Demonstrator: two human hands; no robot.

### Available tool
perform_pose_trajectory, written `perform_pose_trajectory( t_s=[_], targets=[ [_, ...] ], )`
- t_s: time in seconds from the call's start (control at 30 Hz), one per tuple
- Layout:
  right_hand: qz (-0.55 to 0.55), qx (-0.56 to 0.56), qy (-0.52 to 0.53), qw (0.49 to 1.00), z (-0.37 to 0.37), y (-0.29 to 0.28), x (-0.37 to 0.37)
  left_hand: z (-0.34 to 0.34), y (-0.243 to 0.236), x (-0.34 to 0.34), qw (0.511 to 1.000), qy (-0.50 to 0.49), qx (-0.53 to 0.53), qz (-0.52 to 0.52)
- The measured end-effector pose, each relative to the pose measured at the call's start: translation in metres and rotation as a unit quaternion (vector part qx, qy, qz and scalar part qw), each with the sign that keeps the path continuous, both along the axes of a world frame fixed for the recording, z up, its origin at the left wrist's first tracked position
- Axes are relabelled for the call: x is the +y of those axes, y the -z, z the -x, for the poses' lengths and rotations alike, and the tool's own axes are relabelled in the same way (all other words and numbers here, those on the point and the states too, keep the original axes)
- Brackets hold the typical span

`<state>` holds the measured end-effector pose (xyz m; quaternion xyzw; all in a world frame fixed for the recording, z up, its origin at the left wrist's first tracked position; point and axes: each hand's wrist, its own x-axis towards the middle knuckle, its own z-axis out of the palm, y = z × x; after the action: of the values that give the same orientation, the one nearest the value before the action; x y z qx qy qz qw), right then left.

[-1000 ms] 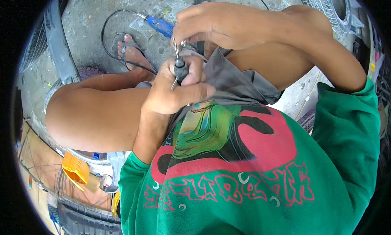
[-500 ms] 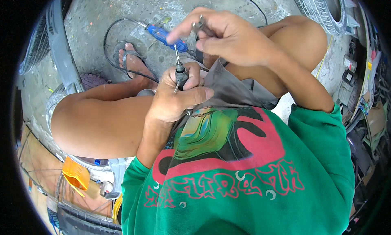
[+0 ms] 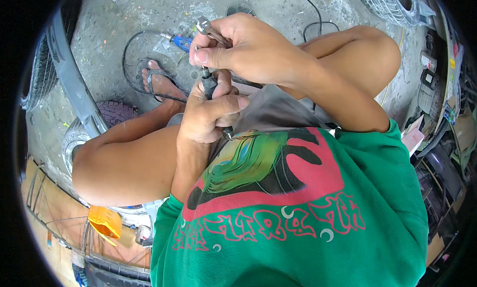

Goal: The recorder is replacing or tightening a drill bit on a handheld rotary tool using a small wrench while seated on the floor.

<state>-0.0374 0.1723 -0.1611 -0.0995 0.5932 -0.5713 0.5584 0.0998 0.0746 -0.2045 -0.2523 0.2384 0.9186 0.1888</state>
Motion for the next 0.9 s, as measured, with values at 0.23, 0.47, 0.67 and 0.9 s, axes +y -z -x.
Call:
perform_pose_trajectory(
  t_s=[0.23, 0.47, 0.67, 0.9],
  targets=[
    [-0.016, 0.045, 0.01, 0.999, 0.001, 0.007, 0.002, -0.001, 0.006, -0.002, 0.999, 0.002, -0.001, -0.042],
    [0.029, 0.134, -0.027, 0.99, 0.003, 0.017, 0.02, -0.01, 0.016, 0.004, 0.988, -0.055, 0.083, -0.121],
    [0.066, 0.027, -0.051, 0.996, 0.01, 0.014, 0.025, -0.015, 0.022, 0.016, 0.98, -0.096, 0.113, -0.133],
    [0.012, 0.132, -0.049, 0.99, 0.005, 0.018, 0.025, -0.011, 0.018, 0.016, 0.992, -0.053, 0.115, -0.02]
  ],
)
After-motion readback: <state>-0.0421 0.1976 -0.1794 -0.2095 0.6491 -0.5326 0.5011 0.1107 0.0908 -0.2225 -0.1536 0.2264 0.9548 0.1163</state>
